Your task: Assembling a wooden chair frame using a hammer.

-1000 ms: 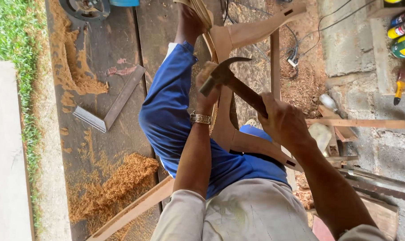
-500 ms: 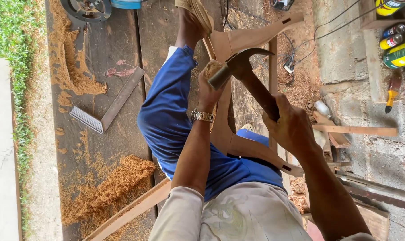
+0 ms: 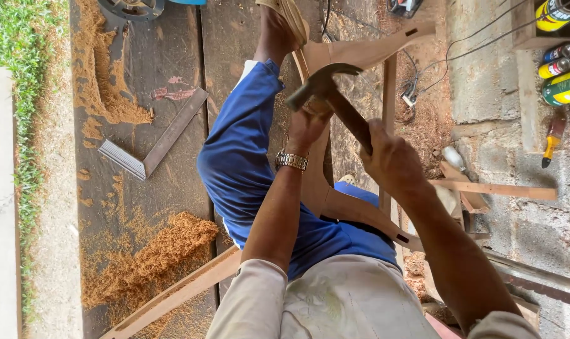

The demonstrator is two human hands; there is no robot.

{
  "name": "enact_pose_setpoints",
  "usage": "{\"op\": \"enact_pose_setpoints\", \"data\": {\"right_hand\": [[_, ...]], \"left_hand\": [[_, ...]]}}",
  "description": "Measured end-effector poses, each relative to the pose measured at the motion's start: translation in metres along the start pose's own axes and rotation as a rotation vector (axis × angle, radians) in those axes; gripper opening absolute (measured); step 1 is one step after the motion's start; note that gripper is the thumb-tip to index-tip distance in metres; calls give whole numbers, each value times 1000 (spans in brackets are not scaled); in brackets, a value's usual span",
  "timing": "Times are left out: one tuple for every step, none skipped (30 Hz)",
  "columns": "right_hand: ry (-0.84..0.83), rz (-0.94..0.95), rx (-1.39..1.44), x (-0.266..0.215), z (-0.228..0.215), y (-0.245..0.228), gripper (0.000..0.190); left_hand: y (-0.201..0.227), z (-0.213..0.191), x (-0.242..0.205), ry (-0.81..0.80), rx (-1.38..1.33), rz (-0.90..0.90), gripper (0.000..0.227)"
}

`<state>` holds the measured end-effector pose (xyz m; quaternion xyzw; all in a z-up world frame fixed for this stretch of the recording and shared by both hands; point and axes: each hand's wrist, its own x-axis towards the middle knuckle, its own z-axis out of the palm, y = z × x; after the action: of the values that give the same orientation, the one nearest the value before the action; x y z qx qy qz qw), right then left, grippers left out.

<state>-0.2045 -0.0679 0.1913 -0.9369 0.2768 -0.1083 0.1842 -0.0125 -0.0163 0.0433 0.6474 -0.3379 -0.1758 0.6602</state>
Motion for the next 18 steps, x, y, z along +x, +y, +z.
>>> {"op": "enact_pose_setpoints", "data": {"right_hand": [[-63,47,-5,-2,1,-2,38],[-126,95,-13,-4,1,-2,38],[-122,96,-17,-8,-2,-2,38],[-60,74,2,-14,-3,-3,37],[2,52,21,-19,-4,-6,37],[-3,45,17,-27,1,3,37],[-12,102,47,-35,5,12,36],[-21,159,76,-42,10,21,37],[-25,152,72,-43,8,20,37],[58,96,129,-47,7,19,36],[141,39,186,-51,6,19,35],[134,41,183,-57,14,24,35],[143,103,165,-63,21,30,37],[160,159,146,-65,28,36,39],[162,154,144,-71,40,38,39],[121,262,290,-76,51,41,34],[79,369,436,-81,62,44,30],[80,366,434,-86,72,45,30]], "left_hand": [[-5,1,0,21,-74,53,34],[-10,5,2,40,-150,107,36],[-17,4,7,39,-154,110,36],[-25,0,4,41,-306,79,26],[-35,-5,1,43,-458,48,19],[-36,-9,2,53,-461,49,19],[-37,-13,3,168,-397,55,15],[-39,-18,6,283,-333,61,16],[-22,-22,2,291,-336,61,16],[-5,-25,-4,319,-380,23,17],[12,-28,-10,347,-425,-15,20],[17,-29,-13,349,-428,-22,20],[23,-30,-16,332,-496,-64,18],[30,-31,-14,316,-564,-97,18],[34,-34,-16,318,-567,-93,18],[37,-36,-18,320,-523,-113,20],[40,-39,-19,321,-477,-133,24],[39,-39,-21,323,-480,-130,24]]}}
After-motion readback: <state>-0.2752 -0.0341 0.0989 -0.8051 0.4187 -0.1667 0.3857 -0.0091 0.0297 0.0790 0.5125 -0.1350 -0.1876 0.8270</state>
